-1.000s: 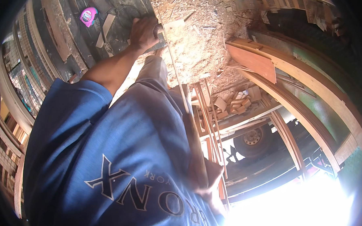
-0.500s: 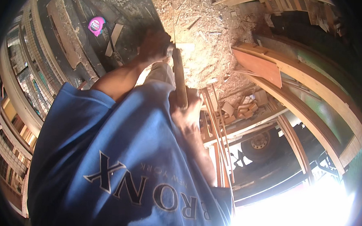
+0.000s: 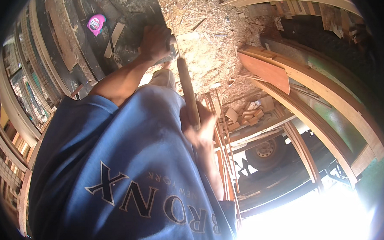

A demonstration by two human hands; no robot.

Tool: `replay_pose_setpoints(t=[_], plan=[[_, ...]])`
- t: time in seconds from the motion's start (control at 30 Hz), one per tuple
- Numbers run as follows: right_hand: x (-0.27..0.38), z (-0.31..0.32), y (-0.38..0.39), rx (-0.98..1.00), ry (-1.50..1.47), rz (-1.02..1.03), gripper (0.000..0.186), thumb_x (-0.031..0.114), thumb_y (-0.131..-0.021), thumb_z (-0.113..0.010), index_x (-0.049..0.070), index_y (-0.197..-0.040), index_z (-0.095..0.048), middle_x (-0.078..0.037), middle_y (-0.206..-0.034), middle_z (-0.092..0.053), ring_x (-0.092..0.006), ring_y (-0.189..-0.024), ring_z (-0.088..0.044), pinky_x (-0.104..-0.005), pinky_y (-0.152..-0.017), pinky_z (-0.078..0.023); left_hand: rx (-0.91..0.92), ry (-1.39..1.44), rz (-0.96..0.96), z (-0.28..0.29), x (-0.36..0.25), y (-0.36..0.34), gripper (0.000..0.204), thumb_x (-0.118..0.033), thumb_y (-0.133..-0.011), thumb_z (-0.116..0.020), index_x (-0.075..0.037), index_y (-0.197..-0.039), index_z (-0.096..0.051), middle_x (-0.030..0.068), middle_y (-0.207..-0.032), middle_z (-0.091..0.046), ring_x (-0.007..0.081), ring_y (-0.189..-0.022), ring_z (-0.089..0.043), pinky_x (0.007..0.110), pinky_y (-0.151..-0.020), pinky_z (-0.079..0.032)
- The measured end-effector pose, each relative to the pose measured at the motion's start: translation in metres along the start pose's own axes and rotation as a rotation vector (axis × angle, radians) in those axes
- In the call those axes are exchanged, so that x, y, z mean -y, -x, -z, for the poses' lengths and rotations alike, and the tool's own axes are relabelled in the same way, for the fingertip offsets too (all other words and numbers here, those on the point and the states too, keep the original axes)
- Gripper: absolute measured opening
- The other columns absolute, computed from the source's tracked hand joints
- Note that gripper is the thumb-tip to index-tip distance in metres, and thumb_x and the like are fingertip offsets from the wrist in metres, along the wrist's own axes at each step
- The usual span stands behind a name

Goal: The person measures a wooden plank with a tape measure, marks it with a pencil, and uses a hand saw to cut the plank into smaller pieces. The person repeats this process multiple times, handling the cut pieces and placing them on the workbench.

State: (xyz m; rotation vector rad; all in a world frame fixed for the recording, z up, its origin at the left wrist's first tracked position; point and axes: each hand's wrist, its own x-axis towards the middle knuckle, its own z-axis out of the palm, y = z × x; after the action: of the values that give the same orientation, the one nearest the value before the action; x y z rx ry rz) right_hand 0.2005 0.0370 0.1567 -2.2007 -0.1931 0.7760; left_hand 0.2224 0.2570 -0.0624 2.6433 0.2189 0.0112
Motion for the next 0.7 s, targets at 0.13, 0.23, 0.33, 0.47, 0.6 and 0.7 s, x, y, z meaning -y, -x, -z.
replay_pose_setpoints(t=[0.13, 0.23, 0.33, 0.47, 0.6, 0.7], plan=[[0.020, 0.062, 0.085, 0.080, 0.312, 0.035, 0.013, 0.005, -0.084, -0.065, -0.001, -0.095, -0.069, -0.011, -0.066, -0.062, -0.0158, -0.053, -0.058, -0.0332, -0.047, -0.042, -0.082, -0.021, -0.015, 0.000, -0.003, -0.001, 0.008, -0.011, -0.078, -0.064, -0.012, -0.083, -0.058, 0.0044, -0.083, -0.058, 0.0260, -0.090, -0.055, 0.044, -0.083, -0.037], [0.031, 0.080, 0.117, 0.007, 0.218, 0.012, 0.024, 0.008, -0.083, -0.066, 0.000, -0.106, -0.068, -0.012, -0.068, -0.063, -0.0206, -0.053, -0.060, -0.0341, -0.046, -0.044, -0.099, -0.037, -0.032, -0.004, 0.000, -0.001, 0.006, -0.011, -0.080, -0.062, -0.012, -0.082, -0.057, 0.0037, -0.083, -0.058, 0.0261, -0.089, -0.056, 0.042, -0.083, -0.037], [0.026, 0.058, 0.080, -0.016, 0.013, -0.054, 0.026, 0.013, -0.084, -0.064, -0.001, -0.106, -0.066, -0.013, -0.065, -0.062, -0.0256, -0.052, -0.061, -0.0354, -0.046, -0.046, -0.035, -0.022, -0.025, -0.010, 0.005, 0.000, 0.011, -0.012, -0.074, -0.066, -0.014, -0.082, -0.059, 0.0034, -0.083, -0.061, 0.0243, -0.088, -0.057, 0.042, -0.082, -0.037], [0.003, 0.005, -0.016, 0.095, 0.045, -0.038, 0.016, 0.015, -0.085, -0.064, 0.000, -0.084, -0.063, -0.013, -0.064, -0.061, -0.0270, -0.055, -0.060, -0.0376, -0.053, -0.048, -0.060, -0.032, -0.040, -0.011, 0.005, 0.000, 0.015, -0.014, -0.071, -0.068, -0.014, -0.083, -0.060, 0.0039, -0.084, -0.063, 0.0243, -0.090, -0.059, 0.043, -0.082, -0.037], [0.007, 0.010, 0.003, 0.072, -0.123, -0.117, 0.022, 0.018, -0.084, -0.069, -0.002, -0.091, -0.066, -0.014, -0.067, -0.063, -0.0226, -0.056, -0.059, -0.0380, -0.057, -0.048, 0.031, -0.102, -0.016, -0.005, 0.000, -0.005, 0.017, -0.013, -0.071, -0.067, -0.013, -0.086, -0.059, 0.0043, -0.085, -0.063, 0.0247, -0.093, -0.059, 0.043, -0.083, -0.037], [0.027, 0.063, 0.080, 0.117, 0.154, 0.085, 0.006, 0.002, -0.077, -0.066, -0.004, -0.080, -0.066, -0.017, -0.070, -0.065, -0.0274, -0.045, -0.056, -0.0360, -0.043, -0.042, -0.038, -0.100, -0.022, -0.005, 0.000, -0.003, 0.016, -0.012, -0.072, -0.065, -0.013, -0.087, -0.059, 0.0044, -0.085, -0.064, 0.0250, -0.094, -0.059, 0.042, -0.083, -0.037]])
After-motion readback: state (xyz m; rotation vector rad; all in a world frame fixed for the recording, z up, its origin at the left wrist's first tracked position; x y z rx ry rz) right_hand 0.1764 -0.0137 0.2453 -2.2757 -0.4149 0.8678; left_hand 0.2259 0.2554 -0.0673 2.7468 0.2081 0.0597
